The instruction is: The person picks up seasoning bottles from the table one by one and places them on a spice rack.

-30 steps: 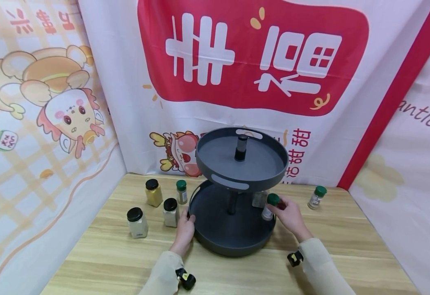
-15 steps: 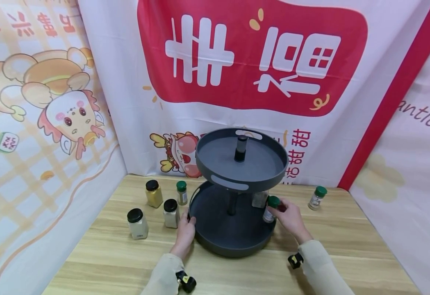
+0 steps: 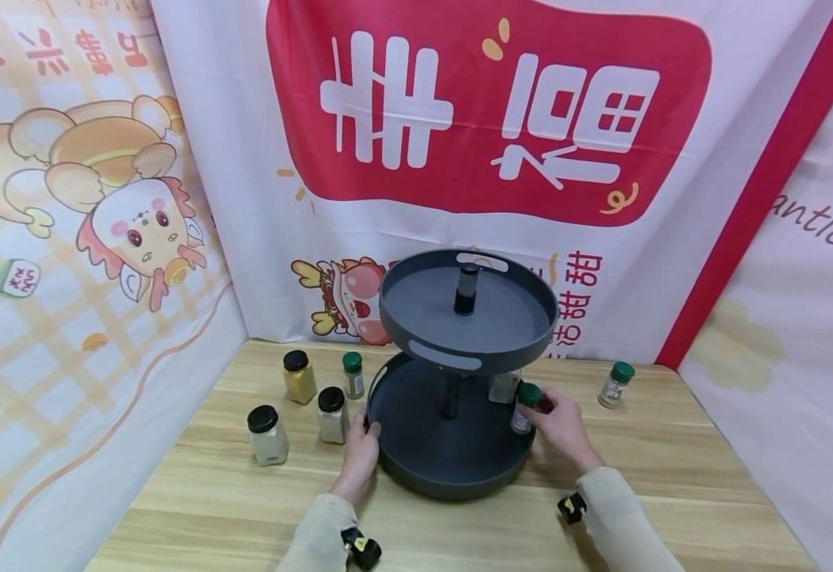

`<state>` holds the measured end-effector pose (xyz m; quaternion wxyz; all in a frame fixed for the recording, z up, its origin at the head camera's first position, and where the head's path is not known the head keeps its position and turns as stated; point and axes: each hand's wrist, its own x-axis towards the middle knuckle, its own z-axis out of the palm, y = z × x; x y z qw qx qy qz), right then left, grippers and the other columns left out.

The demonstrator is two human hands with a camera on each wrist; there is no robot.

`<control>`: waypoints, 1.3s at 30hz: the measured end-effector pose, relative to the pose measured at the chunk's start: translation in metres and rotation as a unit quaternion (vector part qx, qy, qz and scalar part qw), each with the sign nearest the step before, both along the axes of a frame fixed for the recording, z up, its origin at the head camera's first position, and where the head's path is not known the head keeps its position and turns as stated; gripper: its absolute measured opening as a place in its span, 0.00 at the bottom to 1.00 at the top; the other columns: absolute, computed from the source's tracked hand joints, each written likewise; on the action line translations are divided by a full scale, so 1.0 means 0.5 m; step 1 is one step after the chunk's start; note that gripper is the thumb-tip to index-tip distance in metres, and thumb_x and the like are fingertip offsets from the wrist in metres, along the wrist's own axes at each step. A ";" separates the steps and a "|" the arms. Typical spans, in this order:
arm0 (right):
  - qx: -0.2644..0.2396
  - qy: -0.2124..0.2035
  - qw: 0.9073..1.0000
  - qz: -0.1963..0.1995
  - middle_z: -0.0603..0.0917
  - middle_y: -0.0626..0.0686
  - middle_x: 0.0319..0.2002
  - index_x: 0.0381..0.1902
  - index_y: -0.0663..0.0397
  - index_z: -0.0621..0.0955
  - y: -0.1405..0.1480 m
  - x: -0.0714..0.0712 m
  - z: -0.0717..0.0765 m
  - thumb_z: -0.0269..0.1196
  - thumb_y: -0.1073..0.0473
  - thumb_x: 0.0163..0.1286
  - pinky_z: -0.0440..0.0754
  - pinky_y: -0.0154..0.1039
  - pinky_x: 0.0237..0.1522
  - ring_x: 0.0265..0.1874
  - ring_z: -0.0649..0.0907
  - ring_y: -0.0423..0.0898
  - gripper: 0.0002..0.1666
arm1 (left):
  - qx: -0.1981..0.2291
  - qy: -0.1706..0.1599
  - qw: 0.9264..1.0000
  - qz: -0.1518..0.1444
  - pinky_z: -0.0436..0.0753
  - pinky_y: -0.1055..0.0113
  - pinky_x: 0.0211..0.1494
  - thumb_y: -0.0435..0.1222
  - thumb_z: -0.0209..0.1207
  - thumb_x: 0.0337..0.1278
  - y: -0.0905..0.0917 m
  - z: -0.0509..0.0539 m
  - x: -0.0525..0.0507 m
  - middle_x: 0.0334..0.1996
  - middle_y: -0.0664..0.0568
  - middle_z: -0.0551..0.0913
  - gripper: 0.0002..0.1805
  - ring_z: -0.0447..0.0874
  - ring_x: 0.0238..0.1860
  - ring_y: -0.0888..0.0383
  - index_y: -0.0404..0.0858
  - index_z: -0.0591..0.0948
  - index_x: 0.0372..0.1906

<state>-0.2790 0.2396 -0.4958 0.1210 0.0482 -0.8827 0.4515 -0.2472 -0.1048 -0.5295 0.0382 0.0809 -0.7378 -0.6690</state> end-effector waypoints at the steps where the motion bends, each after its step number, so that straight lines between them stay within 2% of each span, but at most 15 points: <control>1: 0.000 0.002 1.000 0.000 0.85 0.54 0.38 0.46 0.56 0.81 -0.001 -0.001 -0.002 0.70 0.53 0.58 0.80 0.39 0.40 0.38 0.82 0.47 0.21 | 0.000 0.001 1.000 0.001 0.52 0.45 0.70 0.31 0.41 0.70 0.000 0.000 0.000 0.70 0.31 0.52 0.28 0.48 0.70 0.37 0.27 0.53 0.71; 9: -0.017 -0.007 1.000 0.002 0.84 0.56 0.41 0.48 0.57 0.81 -0.004 -0.003 -0.009 0.70 0.56 0.58 0.81 0.43 0.44 0.42 0.82 0.50 0.21 | 0.001 0.011 1.000 0.000 0.55 0.45 0.69 0.29 0.42 0.70 0.001 -0.003 0.003 0.69 0.31 0.54 0.27 0.50 0.69 0.37 0.26 0.54 0.70; 23: -0.007 -0.011 1.000 -0.011 0.85 0.53 0.39 0.46 0.55 0.82 -0.003 -0.004 -0.012 0.70 0.48 0.57 0.79 0.39 0.41 0.39 0.81 0.46 0.22 | -0.006 0.014 1.000 0.010 0.57 0.45 0.68 0.30 0.43 0.70 0.001 -0.004 0.008 0.68 0.30 0.57 0.26 0.55 0.68 0.36 0.26 0.57 0.69; 39: -0.054 -0.027 0.998 0.001 0.83 0.58 0.46 0.52 0.59 0.79 -0.004 -0.002 -0.006 0.70 0.51 0.58 0.78 0.42 0.48 0.47 0.81 0.51 0.26 | -0.005 0.016 1.000 0.011 0.56 0.44 0.68 0.30 0.44 0.70 0.005 0.000 0.017 0.67 0.30 0.58 0.26 0.54 0.68 0.36 0.26 0.58 0.68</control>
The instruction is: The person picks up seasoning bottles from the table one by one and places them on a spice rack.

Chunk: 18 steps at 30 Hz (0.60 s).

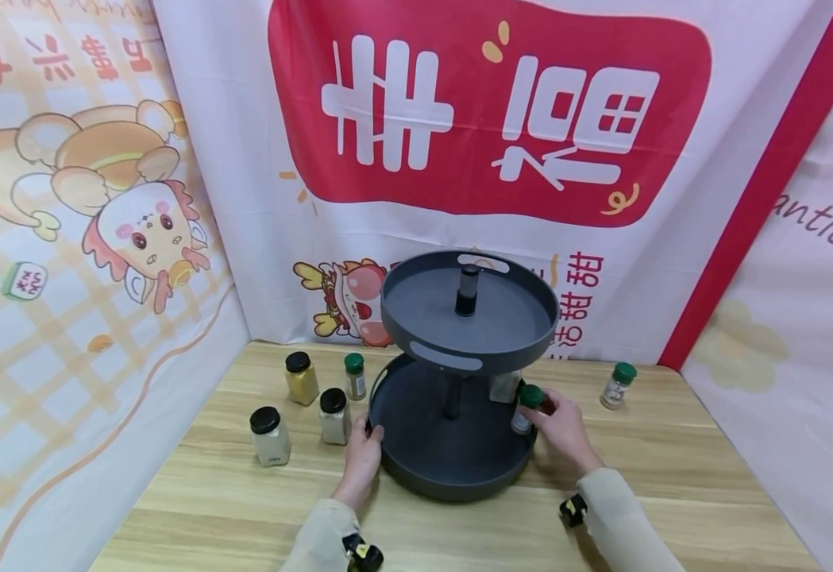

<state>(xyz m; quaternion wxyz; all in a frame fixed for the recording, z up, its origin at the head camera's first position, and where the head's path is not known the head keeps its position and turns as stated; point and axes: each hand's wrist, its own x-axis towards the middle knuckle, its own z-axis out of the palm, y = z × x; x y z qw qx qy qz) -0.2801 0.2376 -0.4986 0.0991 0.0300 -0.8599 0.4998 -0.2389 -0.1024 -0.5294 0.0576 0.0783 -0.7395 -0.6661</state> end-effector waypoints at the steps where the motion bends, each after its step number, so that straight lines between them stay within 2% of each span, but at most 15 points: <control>1: -0.006 0.000 1.000 0.003 0.83 0.58 0.47 0.52 0.59 0.79 0.000 -0.001 -0.001 0.70 0.52 0.59 0.78 0.43 0.49 0.47 0.81 0.51 0.26 | 0.001 0.001 1.000 0.001 0.56 0.44 0.68 0.30 0.44 0.70 0.000 -0.001 0.001 0.67 0.30 0.58 0.26 0.54 0.68 0.36 0.26 0.58 0.68; 6: -0.007 0.000 1.000 0.000 0.82 0.59 0.47 0.51 0.59 0.78 -0.001 -0.007 -0.001 0.69 0.54 0.59 0.78 0.44 0.50 0.48 0.81 0.52 0.25 | 0.006 0.007 1.000 0.010 0.57 0.45 0.68 0.29 0.45 0.69 0.003 -0.001 0.003 0.66 0.30 0.59 0.25 0.56 0.67 0.36 0.25 0.59 0.67; 12: 0.016 0.006 1.000 -0.009 0.82 0.60 0.45 0.51 0.61 0.78 -0.003 -0.011 0.008 0.69 0.56 0.59 0.79 0.44 0.47 0.46 0.81 0.53 0.24 | 0.010 0.024 0.999 0.022 0.62 0.47 0.66 0.27 0.46 0.67 0.009 -0.002 0.007 0.63 0.29 0.64 0.24 0.60 0.65 0.36 0.23 0.61 0.65; 18: 0.000 -0.007 1.000 0.001 0.79 0.64 0.51 0.56 0.63 0.75 0.000 -0.010 0.009 0.69 0.57 0.59 0.78 0.47 0.51 0.52 0.79 0.58 0.29 | 0.007 0.018 0.999 0.033 0.64 0.47 0.65 0.27 0.47 0.66 0.011 -0.001 0.010 0.62 0.27 0.64 0.24 0.61 0.64 0.35 0.22 0.61 0.64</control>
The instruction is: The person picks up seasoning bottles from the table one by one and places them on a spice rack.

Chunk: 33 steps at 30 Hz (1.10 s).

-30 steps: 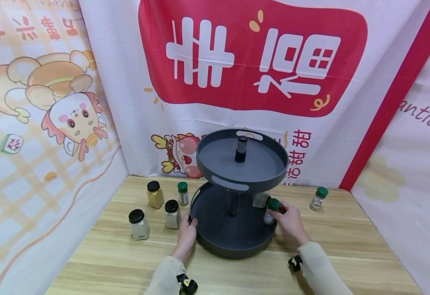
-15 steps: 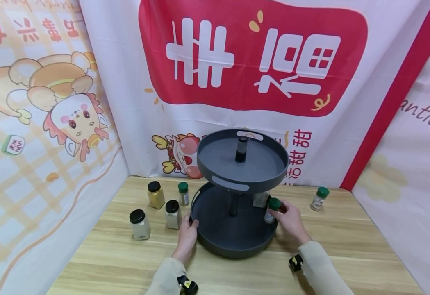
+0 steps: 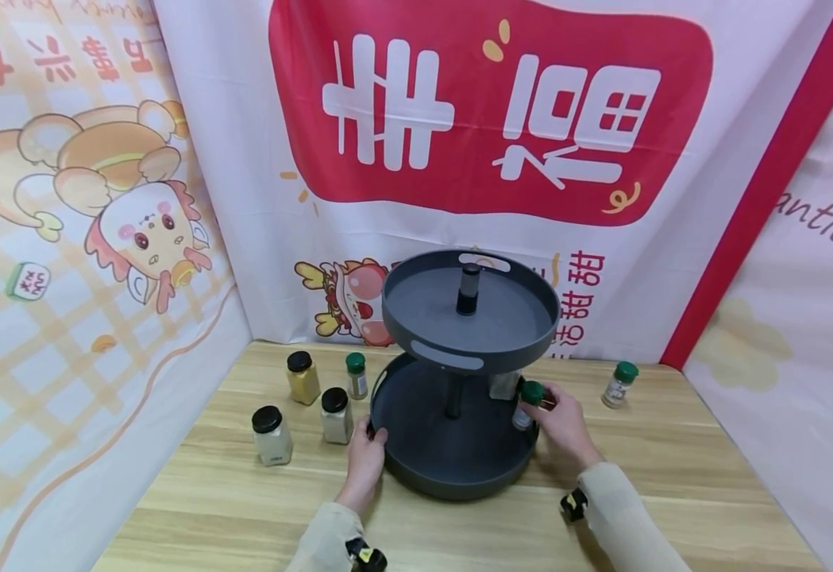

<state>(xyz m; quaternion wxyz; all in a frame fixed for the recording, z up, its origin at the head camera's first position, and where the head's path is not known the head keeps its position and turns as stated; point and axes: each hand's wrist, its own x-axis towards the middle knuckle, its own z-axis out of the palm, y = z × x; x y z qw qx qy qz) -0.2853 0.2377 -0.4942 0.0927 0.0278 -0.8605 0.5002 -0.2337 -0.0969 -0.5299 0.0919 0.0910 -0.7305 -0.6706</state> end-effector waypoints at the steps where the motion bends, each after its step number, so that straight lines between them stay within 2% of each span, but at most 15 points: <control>1: -0.004 -0.002 1.000 0.003 0.78 0.64 0.53 0.57 0.64 0.74 0.001 0.001 0.000 0.69 0.56 0.59 0.78 0.47 0.52 0.53 0.78 0.58 0.30 | 0.003 -0.002 1.000 0.000 0.63 0.47 0.65 0.27 0.47 0.66 0.000 0.000 -0.001 0.63 0.27 0.63 0.24 0.61 0.64 0.35 0.22 0.61 0.64; 8: 0.003 0.020 0.999 0.027 0.77 0.64 0.55 0.59 0.63 0.72 0.017 0.009 -0.004 0.69 0.58 0.59 0.76 0.49 0.54 0.55 0.76 0.59 0.33 | 0.011 -0.029 1.000 0.001 0.61 0.47 0.67 0.30 0.47 0.67 -0.003 0.004 -0.010 0.65 0.27 0.60 0.27 0.58 0.66 0.36 0.23 0.59 0.66; 15: 0.032 0.024 0.999 0.024 0.76 0.65 0.55 0.61 0.66 0.70 0.038 0.017 -0.011 0.70 0.61 0.58 0.77 0.49 0.53 0.55 0.75 0.58 0.35 | 0.000 -0.044 0.999 0.005 0.59 0.47 0.67 0.33 0.46 0.68 -0.008 0.003 -0.027 0.66 0.29 0.60 0.27 0.56 0.67 0.37 0.25 0.59 0.68; 25: 0.062 0.037 0.997 0.002 0.76 0.69 0.52 0.58 0.71 0.71 0.071 0.025 -0.018 0.64 0.68 0.62 0.77 0.51 0.51 0.52 0.77 0.61 0.27 | -0.001 -0.042 0.999 -0.009 0.56 0.46 0.68 0.36 0.40 0.71 -0.012 0.001 -0.049 0.66 0.30 0.61 0.25 0.55 0.67 0.37 0.27 0.61 0.67; 33: 0.097 -0.002 0.995 -0.016 0.75 0.69 0.54 0.59 0.70 0.70 0.112 0.024 -0.021 0.59 0.60 0.68 0.75 0.54 0.54 0.54 0.75 0.62 0.25 | 0.000 -0.035 0.999 -0.013 0.55 0.45 0.68 0.34 0.37 0.72 -0.012 0.009 -0.054 0.66 0.30 0.60 0.24 0.54 0.68 0.37 0.27 0.60 0.67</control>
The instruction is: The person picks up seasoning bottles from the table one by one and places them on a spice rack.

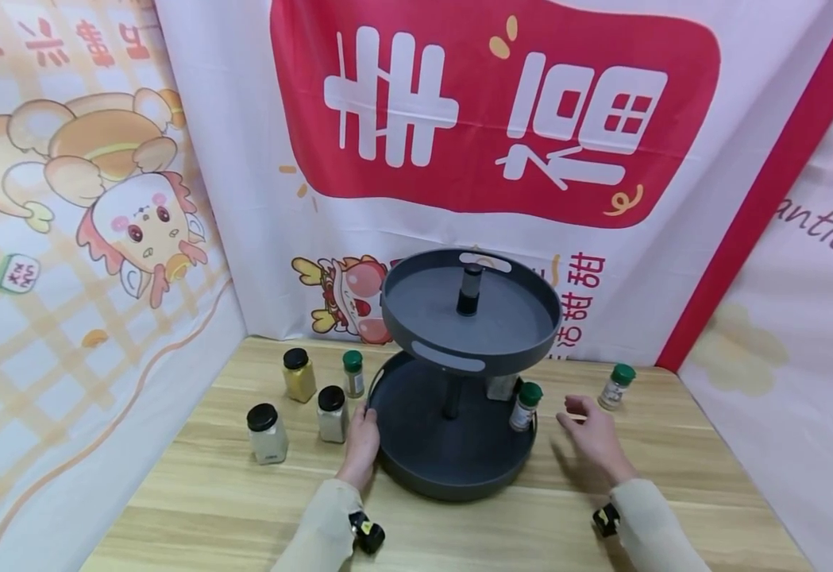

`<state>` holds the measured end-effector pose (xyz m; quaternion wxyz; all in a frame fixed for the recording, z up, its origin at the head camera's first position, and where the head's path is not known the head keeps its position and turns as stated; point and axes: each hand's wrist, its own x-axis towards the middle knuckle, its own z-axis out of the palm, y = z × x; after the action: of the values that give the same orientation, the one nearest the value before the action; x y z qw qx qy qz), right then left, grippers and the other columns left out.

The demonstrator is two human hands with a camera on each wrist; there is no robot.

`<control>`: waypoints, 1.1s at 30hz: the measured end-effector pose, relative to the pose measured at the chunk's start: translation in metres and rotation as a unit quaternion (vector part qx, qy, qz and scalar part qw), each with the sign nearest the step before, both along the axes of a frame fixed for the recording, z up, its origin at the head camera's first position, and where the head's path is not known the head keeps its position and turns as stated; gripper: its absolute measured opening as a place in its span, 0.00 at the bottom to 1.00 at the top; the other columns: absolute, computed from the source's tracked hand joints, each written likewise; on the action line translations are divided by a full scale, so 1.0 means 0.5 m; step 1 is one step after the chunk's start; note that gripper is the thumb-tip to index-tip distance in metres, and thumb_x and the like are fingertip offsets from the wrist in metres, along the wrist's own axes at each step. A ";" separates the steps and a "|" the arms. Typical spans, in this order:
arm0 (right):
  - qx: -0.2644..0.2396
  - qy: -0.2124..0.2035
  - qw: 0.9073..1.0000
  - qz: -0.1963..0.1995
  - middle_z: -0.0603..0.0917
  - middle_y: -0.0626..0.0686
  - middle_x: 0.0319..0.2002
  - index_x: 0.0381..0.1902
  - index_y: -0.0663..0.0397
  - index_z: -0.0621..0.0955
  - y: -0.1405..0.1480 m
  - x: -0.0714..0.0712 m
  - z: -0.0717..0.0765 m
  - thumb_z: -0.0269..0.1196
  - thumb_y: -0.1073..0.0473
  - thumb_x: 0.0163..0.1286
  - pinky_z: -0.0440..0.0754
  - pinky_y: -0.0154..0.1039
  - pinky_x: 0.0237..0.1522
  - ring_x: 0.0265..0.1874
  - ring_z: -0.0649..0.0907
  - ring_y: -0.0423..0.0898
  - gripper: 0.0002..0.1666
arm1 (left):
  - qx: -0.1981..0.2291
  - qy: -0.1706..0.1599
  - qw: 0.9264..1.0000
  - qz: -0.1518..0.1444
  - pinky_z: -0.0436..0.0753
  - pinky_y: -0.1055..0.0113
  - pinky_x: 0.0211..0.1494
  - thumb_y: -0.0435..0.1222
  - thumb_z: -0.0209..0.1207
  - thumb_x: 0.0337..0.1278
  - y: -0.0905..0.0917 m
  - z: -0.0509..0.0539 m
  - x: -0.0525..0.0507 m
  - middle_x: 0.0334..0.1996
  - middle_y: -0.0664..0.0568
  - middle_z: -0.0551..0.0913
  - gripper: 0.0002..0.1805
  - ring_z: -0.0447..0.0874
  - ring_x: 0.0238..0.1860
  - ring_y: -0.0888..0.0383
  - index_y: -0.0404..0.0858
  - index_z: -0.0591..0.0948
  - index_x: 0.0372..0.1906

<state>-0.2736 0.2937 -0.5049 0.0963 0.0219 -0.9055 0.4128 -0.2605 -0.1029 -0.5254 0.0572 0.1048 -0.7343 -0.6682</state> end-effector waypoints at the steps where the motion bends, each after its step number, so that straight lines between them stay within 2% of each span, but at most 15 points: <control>1: 0.004 -0.002 1.000 -0.002 0.75 0.69 0.54 0.59 0.70 0.70 0.005 -0.001 -0.001 0.59 0.60 0.69 0.75 0.54 0.54 0.54 0.75 0.62 0.26 | 0.001 0.000 1.000 -0.001 0.55 0.45 0.68 0.34 0.37 0.72 -0.001 0.001 0.000 0.66 0.30 0.60 0.24 0.54 0.68 0.37 0.27 0.61 0.67; 10: 0.028 -0.007 0.999 -0.019 0.74 0.72 0.53 0.59 0.73 0.70 0.055 -0.007 -0.003 0.57 0.58 0.70 0.74 0.58 0.53 0.53 0.74 0.65 0.26 | 0.006 0.012 0.999 -0.031 0.54 0.45 0.69 0.29 0.37 0.70 0.003 0.002 0.006 0.67 0.29 0.58 0.25 0.53 0.68 0.36 0.24 0.57 0.68; 16: 0.033 -0.025 0.999 -0.023 0.74 0.72 0.53 0.59 0.73 0.69 0.077 -0.009 -0.001 0.57 0.58 0.70 0.72 0.59 0.54 0.52 0.73 0.65 0.27 | 0.001 0.007 0.999 -0.037 0.50 0.45 0.70 0.30 0.38 0.70 0.005 -0.005 0.013 0.69 0.29 0.52 0.27 0.48 0.70 0.37 0.24 0.52 0.70; 20: 0.030 -0.034 0.999 -0.026 0.73 0.73 0.53 0.60 0.73 0.68 0.089 -0.012 -0.004 0.57 0.58 0.70 0.72 0.59 0.54 0.52 0.73 0.65 0.28 | -0.009 0.015 0.999 -0.034 0.51 0.45 0.70 0.29 0.39 0.70 0.004 -0.005 0.018 0.68 0.29 0.55 0.27 0.50 0.69 0.36 0.24 0.54 0.70; 27: 0.039 -0.038 0.998 -0.043 0.74 0.72 0.52 0.59 0.71 0.70 0.108 -0.019 -0.006 0.55 0.52 0.71 0.75 0.56 0.50 0.50 0.75 0.64 0.29 | -0.020 0.013 1.000 -0.020 0.53 0.45 0.69 0.30 0.40 0.70 0.005 -0.001 0.033 0.68 0.31 0.56 0.26 0.51 0.69 0.37 0.25 0.56 0.69; 33: 0.036 -0.031 0.996 -0.077 0.77 0.71 0.50 0.57 0.71 0.73 0.121 -0.020 -0.006 0.56 0.51 0.70 0.78 0.50 0.45 0.47 0.78 0.61 0.28 | -0.018 0.042 0.999 -0.001 0.58 0.45 0.67 0.27 0.41 0.68 0.012 -0.001 0.046 0.63 0.28 0.63 0.23 0.60 0.65 0.35 0.22 0.61 0.65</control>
<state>-0.2835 0.3540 -0.5078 0.0989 -0.0569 -0.9215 0.3714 -0.2376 -0.0970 -0.5259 0.0889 0.0745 -0.7431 -0.6590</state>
